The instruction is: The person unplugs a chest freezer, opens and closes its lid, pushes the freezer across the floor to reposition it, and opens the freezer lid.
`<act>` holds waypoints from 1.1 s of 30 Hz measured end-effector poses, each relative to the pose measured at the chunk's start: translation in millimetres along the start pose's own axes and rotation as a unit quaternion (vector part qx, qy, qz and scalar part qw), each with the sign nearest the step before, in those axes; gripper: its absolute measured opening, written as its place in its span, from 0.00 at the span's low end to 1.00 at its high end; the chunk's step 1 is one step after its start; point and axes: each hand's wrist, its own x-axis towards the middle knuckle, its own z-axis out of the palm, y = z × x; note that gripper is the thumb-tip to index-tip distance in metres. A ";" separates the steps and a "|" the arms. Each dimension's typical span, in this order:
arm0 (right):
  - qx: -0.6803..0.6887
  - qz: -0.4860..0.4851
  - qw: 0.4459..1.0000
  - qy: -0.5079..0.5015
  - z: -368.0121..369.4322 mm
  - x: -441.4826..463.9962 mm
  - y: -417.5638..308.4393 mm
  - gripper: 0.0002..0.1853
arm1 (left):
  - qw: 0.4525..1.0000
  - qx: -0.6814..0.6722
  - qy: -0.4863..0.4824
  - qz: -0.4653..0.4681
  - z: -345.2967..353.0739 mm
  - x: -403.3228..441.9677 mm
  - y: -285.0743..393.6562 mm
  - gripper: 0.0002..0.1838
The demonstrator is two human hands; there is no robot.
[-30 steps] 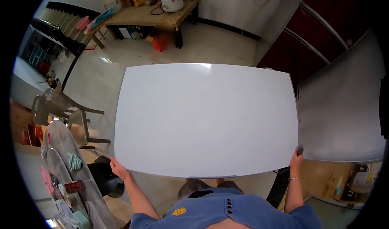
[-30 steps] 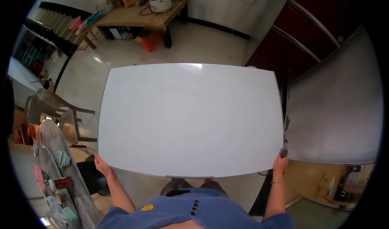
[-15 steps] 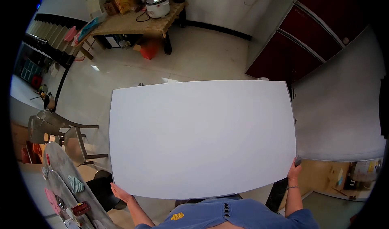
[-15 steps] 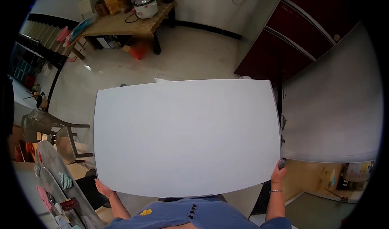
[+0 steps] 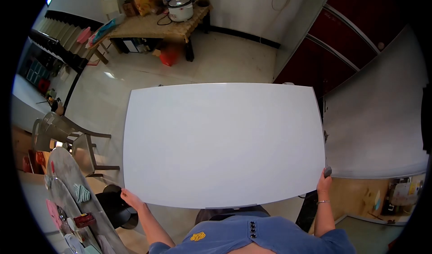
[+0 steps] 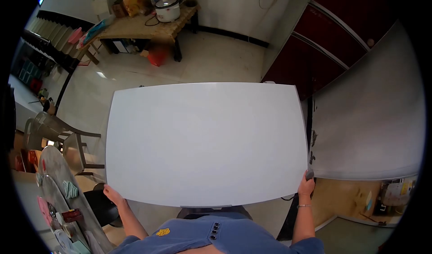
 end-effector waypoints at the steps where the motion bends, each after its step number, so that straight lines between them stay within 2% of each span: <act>1: -0.034 0.007 0.999 0.007 -0.2 0.7 1.4 0.24 | 1.000 0.006 0.021 0.006 3.1 -0.1 -1.4 0.19; 2: -0.032 0.005 0.999 0.007 -2.7 0.6 -2.3 0.24 | 0.999 0.012 0.043 0.013 5.7 -0.8 -0.1 0.20; 4: -0.109 0.073 0.990 -0.043 -8.0 -1.7 -12.8 0.27 | 0.999 0.016 0.036 0.011 6.8 -5.1 6.7 0.21; 6: -0.097 0.067 0.993 -0.033 -7.9 -4.1 -13.3 0.28 | 0.999 0.029 0.016 0.025 4.6 -2.0 6.9 0.21; 7: -0.084 0.065 0.994 -0.023 -6.8 -6.1 -13.2 0.29 | 0.993 0.091 0.043 0.057 6.0 -4.2 10.9 0.22; 10: -0.070 0.078 0.994 -0.023 -7.6 -9.5 -16.9 0.28 | 0.986 0.138 0.054 0.078 6.3 1.3 11.3 0.24; 12: -0.089 0.076 0.993 -0.017 -8.0 -17.3 -23.0 0.28 | 0.993 0.107 0.027 0.047 4.7 6.5 10.8 0.24; 14: -0.110 0.075 0.991 -0.011 -9.4 -22.3 -22.2 0.28 | 0.989 0.114 0.017 0.092 4.1 9.8 10.4 0.24; 30: -0.092 0.053 0.994 -0.019 -15.0 -61.6 -10.2 0.26 | 0.985 0.127 0.025 0.117 3.6 47.0 3.6 0.22; 33: -0.088 0.053 0.994 -0.023 -18.2 -74.2 -9.5 0.25 | 0.990 0.088 0.010 0.106 4.6 58.4 0.0 0.22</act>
